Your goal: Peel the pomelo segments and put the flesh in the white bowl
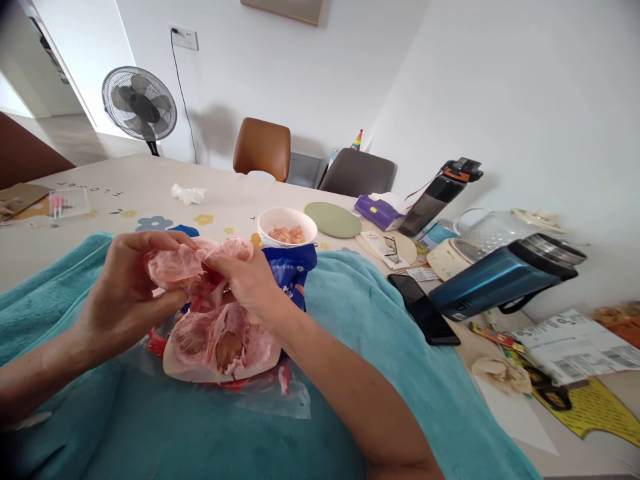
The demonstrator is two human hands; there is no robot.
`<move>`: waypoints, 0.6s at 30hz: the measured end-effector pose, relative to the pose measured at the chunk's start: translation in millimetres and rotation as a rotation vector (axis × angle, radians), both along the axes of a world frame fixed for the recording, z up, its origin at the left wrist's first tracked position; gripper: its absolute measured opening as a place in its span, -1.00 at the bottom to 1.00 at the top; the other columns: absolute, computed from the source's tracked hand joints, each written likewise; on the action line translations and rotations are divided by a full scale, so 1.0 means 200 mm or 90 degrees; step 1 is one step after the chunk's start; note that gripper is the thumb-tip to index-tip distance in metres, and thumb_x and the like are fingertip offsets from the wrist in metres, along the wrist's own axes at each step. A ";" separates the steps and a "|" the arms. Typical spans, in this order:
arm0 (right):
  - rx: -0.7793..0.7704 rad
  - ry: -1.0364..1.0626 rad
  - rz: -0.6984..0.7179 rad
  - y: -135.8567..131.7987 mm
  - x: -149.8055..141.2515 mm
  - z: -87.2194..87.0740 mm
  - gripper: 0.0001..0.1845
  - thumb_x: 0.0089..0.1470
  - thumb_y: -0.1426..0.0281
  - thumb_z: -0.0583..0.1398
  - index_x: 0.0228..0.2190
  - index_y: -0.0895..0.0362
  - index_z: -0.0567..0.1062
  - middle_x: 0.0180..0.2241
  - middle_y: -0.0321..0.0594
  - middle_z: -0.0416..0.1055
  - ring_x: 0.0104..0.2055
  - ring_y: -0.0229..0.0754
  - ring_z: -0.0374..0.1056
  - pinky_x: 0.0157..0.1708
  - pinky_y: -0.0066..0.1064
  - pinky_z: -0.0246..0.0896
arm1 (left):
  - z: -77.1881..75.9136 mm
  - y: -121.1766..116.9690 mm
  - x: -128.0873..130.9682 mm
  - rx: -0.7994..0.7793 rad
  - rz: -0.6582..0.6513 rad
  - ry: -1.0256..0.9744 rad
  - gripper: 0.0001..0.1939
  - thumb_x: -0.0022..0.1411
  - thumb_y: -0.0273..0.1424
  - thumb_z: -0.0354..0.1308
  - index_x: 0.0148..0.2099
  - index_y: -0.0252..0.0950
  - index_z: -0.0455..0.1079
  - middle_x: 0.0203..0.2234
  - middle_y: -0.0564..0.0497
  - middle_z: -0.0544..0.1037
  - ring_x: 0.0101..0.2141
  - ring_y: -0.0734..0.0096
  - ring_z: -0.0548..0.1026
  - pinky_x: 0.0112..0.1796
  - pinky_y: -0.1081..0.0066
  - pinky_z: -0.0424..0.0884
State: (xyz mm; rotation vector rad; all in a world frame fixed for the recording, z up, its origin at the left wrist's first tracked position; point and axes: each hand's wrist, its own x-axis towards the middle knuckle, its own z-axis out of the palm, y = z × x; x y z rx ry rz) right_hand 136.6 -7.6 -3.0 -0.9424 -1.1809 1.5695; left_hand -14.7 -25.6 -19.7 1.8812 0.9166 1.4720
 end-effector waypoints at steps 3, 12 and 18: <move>0.023 -0.006 -0.007 -0.01 0.00 0.01 -0.82 -0.09 0.34 0.23 -0.60 0.12 0.35 -0.62 -0.34 0.32 -0.57 -0.28 0.25 -0.57 -0.43 0.16 | -0.01 0.01 0.00 0.023 -0.005 -0.001 -0.54 0.01 -0.61 0.17 -0.07 -0.13 0.18 -0.11 0.02 0.38 -0.08 0.31 0.47 -0.16 0.27 0.53; 0.574 -0.437 -0.270 -0.02 0.05 -0.06 -0.78 0.13 0.37 0.10 -0.14 0.09 0.35 -0.20 -0.16 0.48 -0.18 -0.15 0.43 -0.18 -0.30 0.36 | 0.04 -0.02 -0.03 -0.177 -0.096 -0.033 -0.24 -0.01 -0.46 0.29 0.21 0.04 0.13 0.24 0.02 0.24 0.27 0.04 0.14 0.19 0.01 0.21; 0.888 -0.515 -0.210 0.00 0.07 -0.10 -0.58 0.25 0.47 0.01 0.13 0.15 0.15 0.07 0.05 0.37 0.22 -0.12 0.23 0.12 -0.19 0.29 | 0.14 -0.01 -0.03 -0.571 -0.143 -0.222 -0.37 0.14 -0.17 0.25 0.25 -0.03 0.22 0.13 -0.08 0.43 0.13 0.02 0.38 0.03 0.13 0.42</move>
